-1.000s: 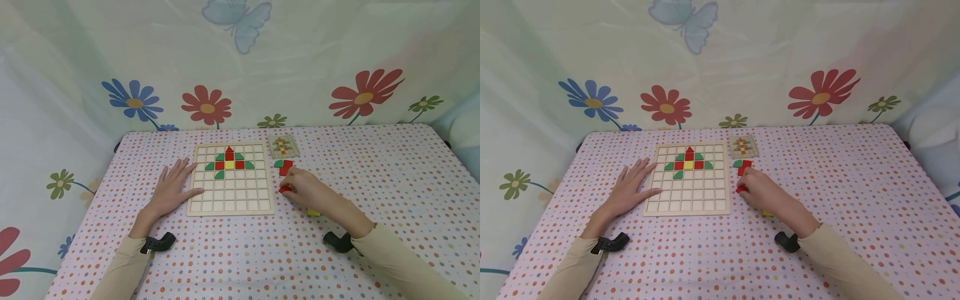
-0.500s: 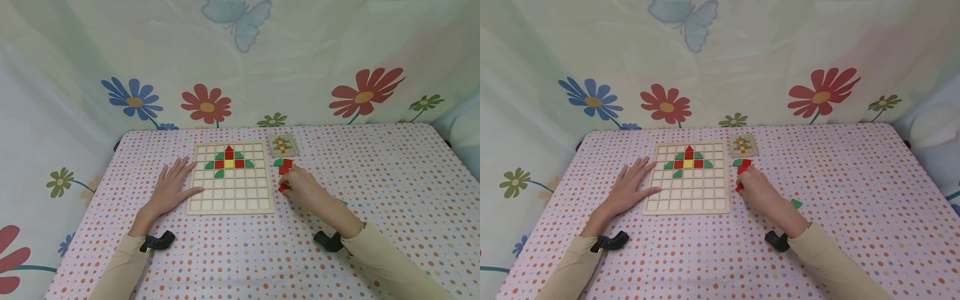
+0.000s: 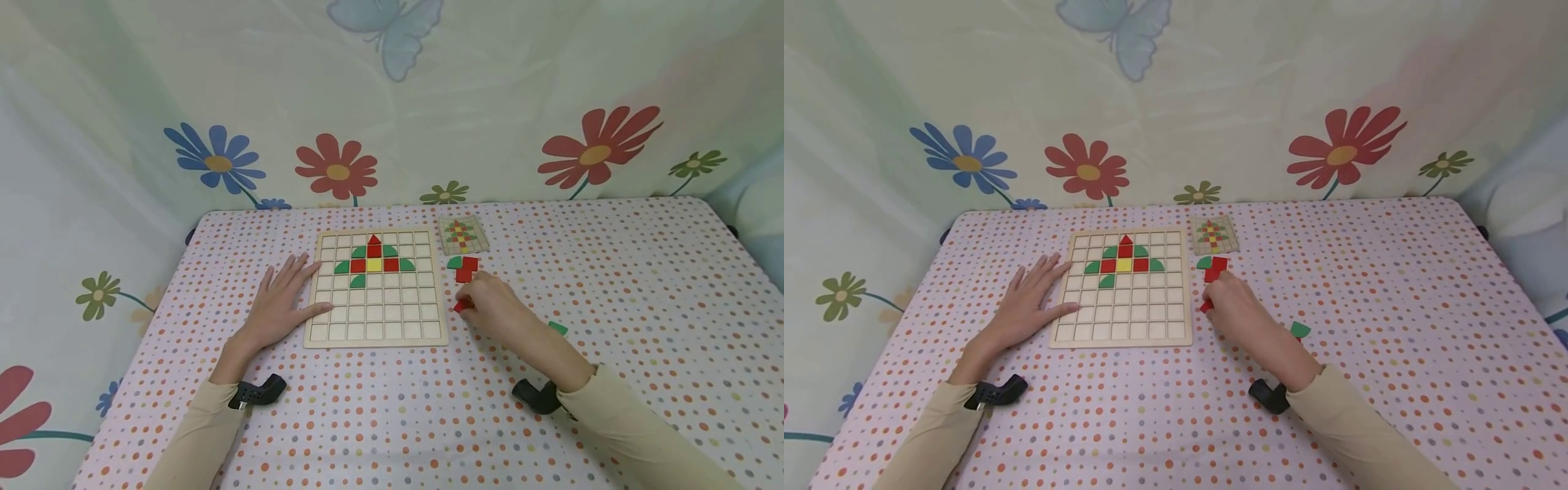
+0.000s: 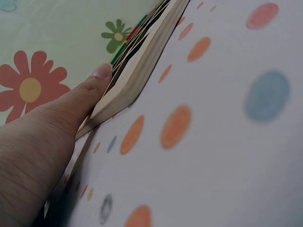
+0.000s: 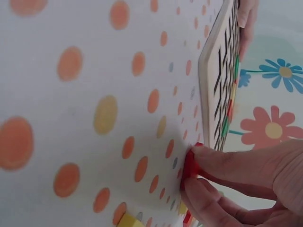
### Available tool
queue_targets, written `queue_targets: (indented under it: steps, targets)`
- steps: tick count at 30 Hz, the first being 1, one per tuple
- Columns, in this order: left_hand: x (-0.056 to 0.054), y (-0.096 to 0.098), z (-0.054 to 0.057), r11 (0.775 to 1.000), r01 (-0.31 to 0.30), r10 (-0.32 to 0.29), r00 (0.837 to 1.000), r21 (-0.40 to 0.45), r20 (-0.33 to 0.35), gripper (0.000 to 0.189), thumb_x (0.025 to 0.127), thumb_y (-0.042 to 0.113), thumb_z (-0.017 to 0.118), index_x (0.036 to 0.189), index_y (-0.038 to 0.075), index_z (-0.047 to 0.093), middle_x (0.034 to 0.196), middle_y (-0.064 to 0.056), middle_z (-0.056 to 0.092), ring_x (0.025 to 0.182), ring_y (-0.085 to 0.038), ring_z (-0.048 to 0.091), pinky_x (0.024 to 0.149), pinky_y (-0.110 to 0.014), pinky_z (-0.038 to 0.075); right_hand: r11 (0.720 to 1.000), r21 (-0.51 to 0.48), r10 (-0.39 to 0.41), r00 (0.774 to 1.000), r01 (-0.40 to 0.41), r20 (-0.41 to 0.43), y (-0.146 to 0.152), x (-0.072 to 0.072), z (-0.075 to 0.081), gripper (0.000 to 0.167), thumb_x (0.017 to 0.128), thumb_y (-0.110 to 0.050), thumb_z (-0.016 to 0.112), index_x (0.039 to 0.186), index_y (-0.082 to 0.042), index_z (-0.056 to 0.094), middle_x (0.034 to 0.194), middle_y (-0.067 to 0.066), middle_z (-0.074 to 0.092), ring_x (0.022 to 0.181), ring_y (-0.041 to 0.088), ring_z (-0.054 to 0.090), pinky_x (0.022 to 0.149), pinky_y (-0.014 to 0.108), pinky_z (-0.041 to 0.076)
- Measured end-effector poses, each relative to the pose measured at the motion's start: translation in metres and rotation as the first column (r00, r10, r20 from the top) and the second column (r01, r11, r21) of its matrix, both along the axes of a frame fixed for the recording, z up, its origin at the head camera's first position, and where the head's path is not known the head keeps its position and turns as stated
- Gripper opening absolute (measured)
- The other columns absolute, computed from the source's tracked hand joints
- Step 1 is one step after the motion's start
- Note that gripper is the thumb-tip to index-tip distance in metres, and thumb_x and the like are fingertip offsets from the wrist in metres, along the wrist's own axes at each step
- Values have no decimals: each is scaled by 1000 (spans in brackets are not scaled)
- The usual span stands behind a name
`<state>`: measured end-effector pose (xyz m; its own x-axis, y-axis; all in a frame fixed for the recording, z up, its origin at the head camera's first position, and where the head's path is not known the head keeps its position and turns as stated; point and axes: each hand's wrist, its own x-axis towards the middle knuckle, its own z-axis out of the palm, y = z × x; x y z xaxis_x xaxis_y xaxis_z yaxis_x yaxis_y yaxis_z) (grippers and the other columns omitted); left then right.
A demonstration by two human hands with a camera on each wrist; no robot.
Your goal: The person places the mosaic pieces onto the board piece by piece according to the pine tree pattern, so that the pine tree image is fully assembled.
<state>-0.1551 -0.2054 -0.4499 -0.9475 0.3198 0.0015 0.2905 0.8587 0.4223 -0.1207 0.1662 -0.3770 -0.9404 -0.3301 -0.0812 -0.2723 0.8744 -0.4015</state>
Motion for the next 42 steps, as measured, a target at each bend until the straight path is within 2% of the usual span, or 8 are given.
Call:
queue_targets:
  steps: [5,15,19,32,34,42]
  targets:
    - [0,-1,1,1000,-1,1,1000,1,0,93,94,60,69,167,19,29,175,-10,15,162,-31,3,128,-56,-6,1000,5,1,1000,-1,31,-1,0,1,17,86,6,81,101,10,77,87,14,65,78,24,56,65,31,54]
    - [0,1,2,1000,7,-7,1000,11,7,93,94,60,68,167,18,28,175,-10,14,162,-30,1,128,-56,-7,996,-86,-19,991,31,130,9,-5,2,16,86,2,82,101,4,76,88,8,71,83,23,64,76,38,58]
    - [1,2,4,1000,6,-6,1000,10,7,92,94,58,69,167,18,29,175,-11,14,162,-31,2,128,-56,-7,993,-115,-19,987,38,158,13,-9,1,18,84,1,84,100,4,77,86,7,72,80,21,66,75,38,59]
    - [2,0,3,1000,-10,10,1000,20,11,93,94,59,70,167,19,30,175,-11,15,162,-31,2,128,-56,-7,992,-92,-65,983,81,169,7,-7,4,20,80,-2,88,96,5,78,85,10,73,77,22,64,72,36,57]
    - [1,0,1,1000,-7,7,1000,22,9,93,93,59,70,167,19,30,175,-10,15,162,-30,2,128,-56,-7,992,-104,-56,983,75,175,8,-7,4,17,80,0,88,94,4,78,84,8,73,75,21,64,70,35,57]
    - [0,0,1,1000,-5,4,1000,11,6,93,93,60,70,167,20,29,175,-10,15,162,-30,3,128,-55,-7,979,-201,-2,986,36,168,16,-9,0,23,79,3,88,99,2,77,83,4,69,76,18,61,70,31,52]
